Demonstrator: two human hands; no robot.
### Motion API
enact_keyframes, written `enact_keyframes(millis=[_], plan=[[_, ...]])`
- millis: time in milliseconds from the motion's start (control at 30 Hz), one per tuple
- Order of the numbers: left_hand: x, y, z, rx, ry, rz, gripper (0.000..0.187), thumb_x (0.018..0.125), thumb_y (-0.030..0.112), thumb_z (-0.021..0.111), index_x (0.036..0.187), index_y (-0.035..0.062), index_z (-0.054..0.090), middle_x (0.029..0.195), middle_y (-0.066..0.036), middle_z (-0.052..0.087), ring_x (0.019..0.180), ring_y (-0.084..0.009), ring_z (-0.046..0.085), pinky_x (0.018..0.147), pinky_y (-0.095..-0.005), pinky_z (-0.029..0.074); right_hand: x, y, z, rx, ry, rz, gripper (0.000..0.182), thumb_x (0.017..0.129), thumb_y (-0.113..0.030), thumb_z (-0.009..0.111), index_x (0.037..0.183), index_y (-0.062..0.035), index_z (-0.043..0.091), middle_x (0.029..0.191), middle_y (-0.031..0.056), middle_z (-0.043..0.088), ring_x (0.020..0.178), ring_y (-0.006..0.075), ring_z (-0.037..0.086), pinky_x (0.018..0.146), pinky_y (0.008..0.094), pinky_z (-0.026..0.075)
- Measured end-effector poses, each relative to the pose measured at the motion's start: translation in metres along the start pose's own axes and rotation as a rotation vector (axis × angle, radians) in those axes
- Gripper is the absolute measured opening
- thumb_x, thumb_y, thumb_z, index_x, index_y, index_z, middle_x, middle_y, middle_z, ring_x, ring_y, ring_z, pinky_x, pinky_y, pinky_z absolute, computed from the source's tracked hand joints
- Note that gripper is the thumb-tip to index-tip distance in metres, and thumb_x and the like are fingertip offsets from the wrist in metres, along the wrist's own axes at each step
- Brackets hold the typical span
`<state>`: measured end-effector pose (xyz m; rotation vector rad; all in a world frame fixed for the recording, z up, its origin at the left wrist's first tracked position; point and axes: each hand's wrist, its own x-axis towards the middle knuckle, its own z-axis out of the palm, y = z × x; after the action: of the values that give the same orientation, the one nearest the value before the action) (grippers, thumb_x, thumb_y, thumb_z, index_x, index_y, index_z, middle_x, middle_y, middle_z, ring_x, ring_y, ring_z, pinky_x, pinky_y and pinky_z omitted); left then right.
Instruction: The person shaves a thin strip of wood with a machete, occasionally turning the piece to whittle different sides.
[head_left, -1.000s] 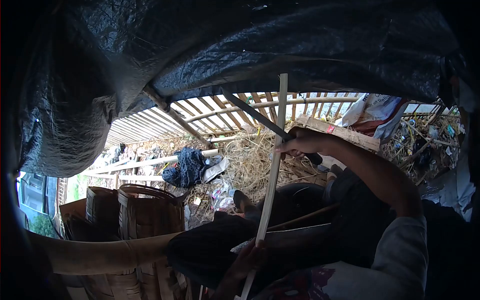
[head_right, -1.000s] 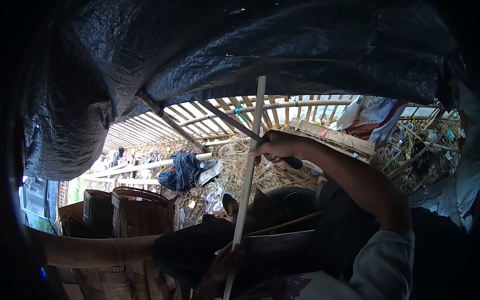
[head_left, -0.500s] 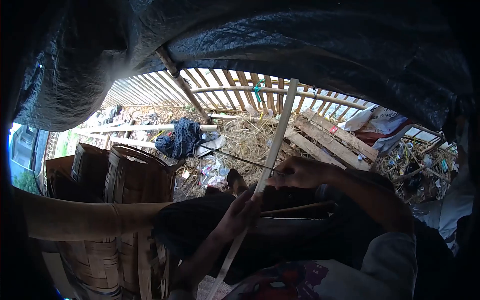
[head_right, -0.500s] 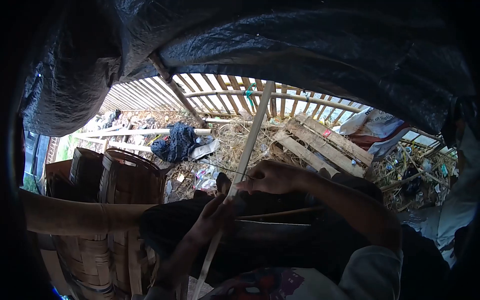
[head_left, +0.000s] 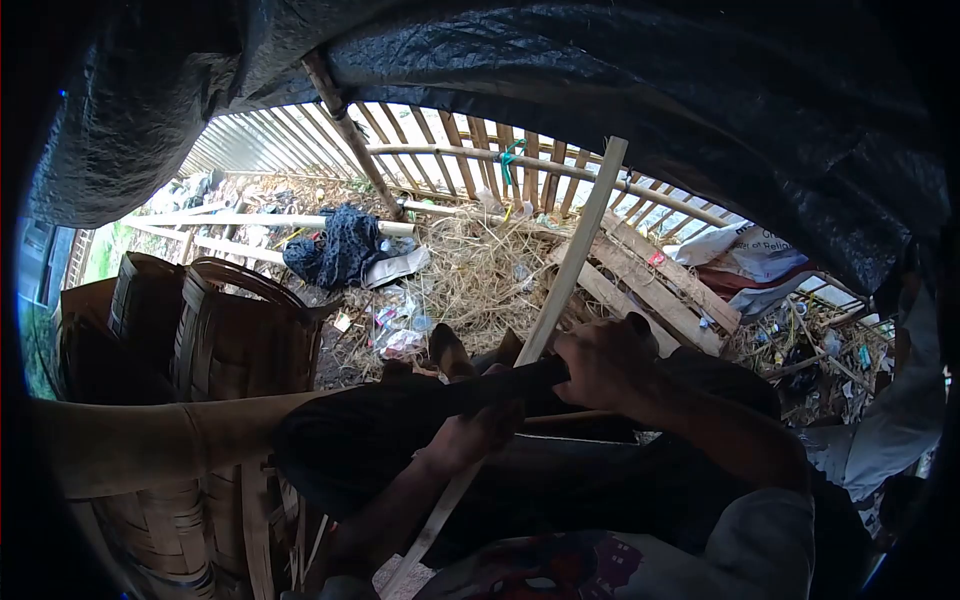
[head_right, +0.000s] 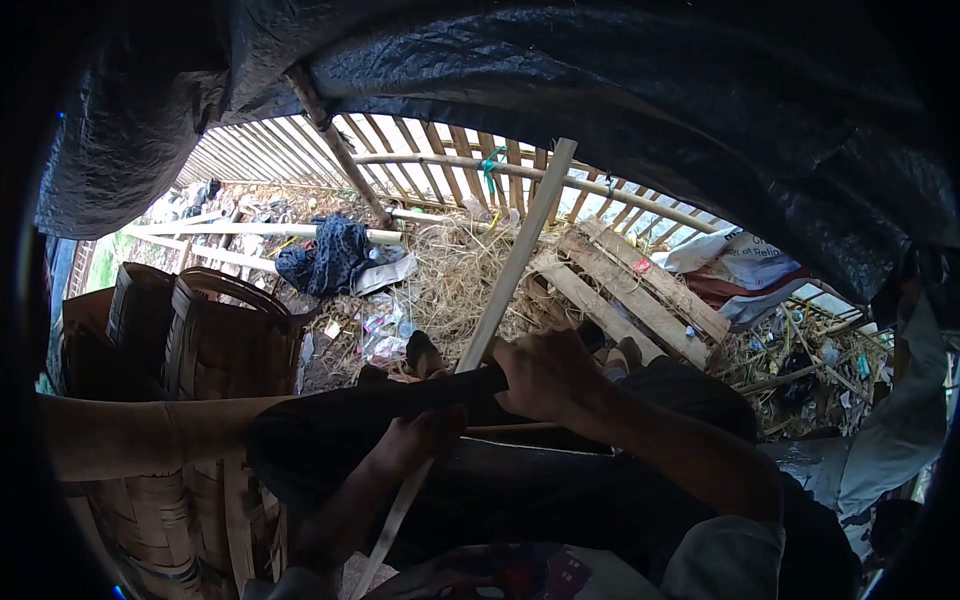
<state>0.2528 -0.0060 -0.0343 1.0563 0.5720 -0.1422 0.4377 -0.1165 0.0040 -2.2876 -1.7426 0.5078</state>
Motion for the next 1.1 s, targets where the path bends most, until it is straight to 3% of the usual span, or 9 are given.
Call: enact_keyframes(millis=[233,333,433,633,733,833,967,1100], plan=[[-0.002,0.009,0.002,-0.100,0.145,-0.057,0.023,0.097,0.023,0.047,0.109,0.0048,0.054,0.078,0.003,0.052,0.066,-0.0024,0.048,0.055,-0.0191,0.040,0.023,0.015,0.001,0.018,-0.065,0.120,0.032,0.062,-0.032,0.072,0.084,-0.0102,0.066,0.070,0.0113,0.065,0.068,0.0288,0.066,0.069,0.0400,0.052],[0.002,0.002,-0.009,-0.058,0.098,-0.045,0.024,0.098,0.024,0.046,0.109,0.0042,0.054,0.079,0.002,0.052,0.068,-0.0025,0.049,0.057,-0.0192,0.041,0.030,0.017,0.003,-0.052,-0.100,0.132,0.032,0.062,-0.032,0.071,0.085,-0.0104,0.066,0.073,0.0116,0.066,0.070,0.0282,0.066,0.068,0.0401,0.052],[0.005,-0.007,-0.016,0.048,0.091,0.091,0.025,0.097,0.026,0.046,0.109,0.0043,0.053,0.079,0.002,0.052,0.066,-0.0021,0.048,0.055,-0.0193,0.040,0.034,0.021,0.004,-0.082,-0.108,0.165,0.032,0.062,-0.033,0.071,0.084,-0.0104,0.066,0.074,0.0119,0.066,0.071,0.0278,0.066,0.068,0.0404,0.052],[0.006,-0.002,-0.013,-0.079,0.039,0.141,0.016,0.099,0.024,0.043,0.104,0.0094,0.048,0.074,0.005,0.046,0.061,0.0001,0.043,0.051,-0.0168,0.036,0.037,0.034,0.004,-0.095,-0.001,0.171,0.029,0.064,-0.035,0.070,0.081,-0.0105,0.067,0.070,0.0120,0.066,0.068,0.0286,0.066,0.067,0.0398,0.052],[0.005,-0.020,-0.016,-0.105,0.051,0.190,0.013,0.099,0.024,0.042,0.103,0.0123,0.045,0.073,0.006,0.043,0.058,0.0006,0.041,0.049,-0.0156,0.034,0.043,0.073,-0.012,-0.157,0.087,0.387,0.028,0.067,-0.034,0.068,0.078,-0.0086,0.067,0.069,0.0135,0.065,0.069,0.0290,0.066,0.067,0.0400,0.052],[0.004,-0.006,-0.009,-0.124,0.020,0.064,0.012,0.098,0.026,0.043,0.101,0.0139,0.044,0.072,0.007,0.042,0.055,0.0004,0.039,0.045,-0.0158,0.031,0.043,0.102,-0.023,-0.235,0.162,0.511,0.026,0.069,-0.031,0.065,0.079,-0.0071,0.068,0.069,0.0142,0.065,0.070,0.0299,0.066,0.068,0.0406,0.052],[0.007,-0.008,-0.007,-0.257,-0.012,0.043,0.013,0.098,0.027,0.043,0.099,0.0146,0.044,0.070,0.007,0.042,0.053,-0.0002,0.040,0.043,-0.0164,0.030,0.045,0.130,-0.030,-0.208,0.186,0.650,0.025,0.072,-0.030,0.060,0.079,-0.0066,0.068,0.075,0.0169,0.066,0.074,0.0317,0.066,0.071,0.0418,0.052],[0.007,0.002,-0.006,-0.157,0.030,-0.008,0.012,0.099,0.026,0.042,0.094,0.0157,0.044,0.069,0.007,0.041,0.051,-0.0006,0.039,0.042,-0.0170,0.030,0.052,0.145,-0.022,-0.273,0.153,0.623,0.028,0.076,-0.029,0.057,0.082,-0.0031,0.068,0.081,0.0185,0.066,0.080,0.0325,0.065,0.074,0.0422,0.052]])
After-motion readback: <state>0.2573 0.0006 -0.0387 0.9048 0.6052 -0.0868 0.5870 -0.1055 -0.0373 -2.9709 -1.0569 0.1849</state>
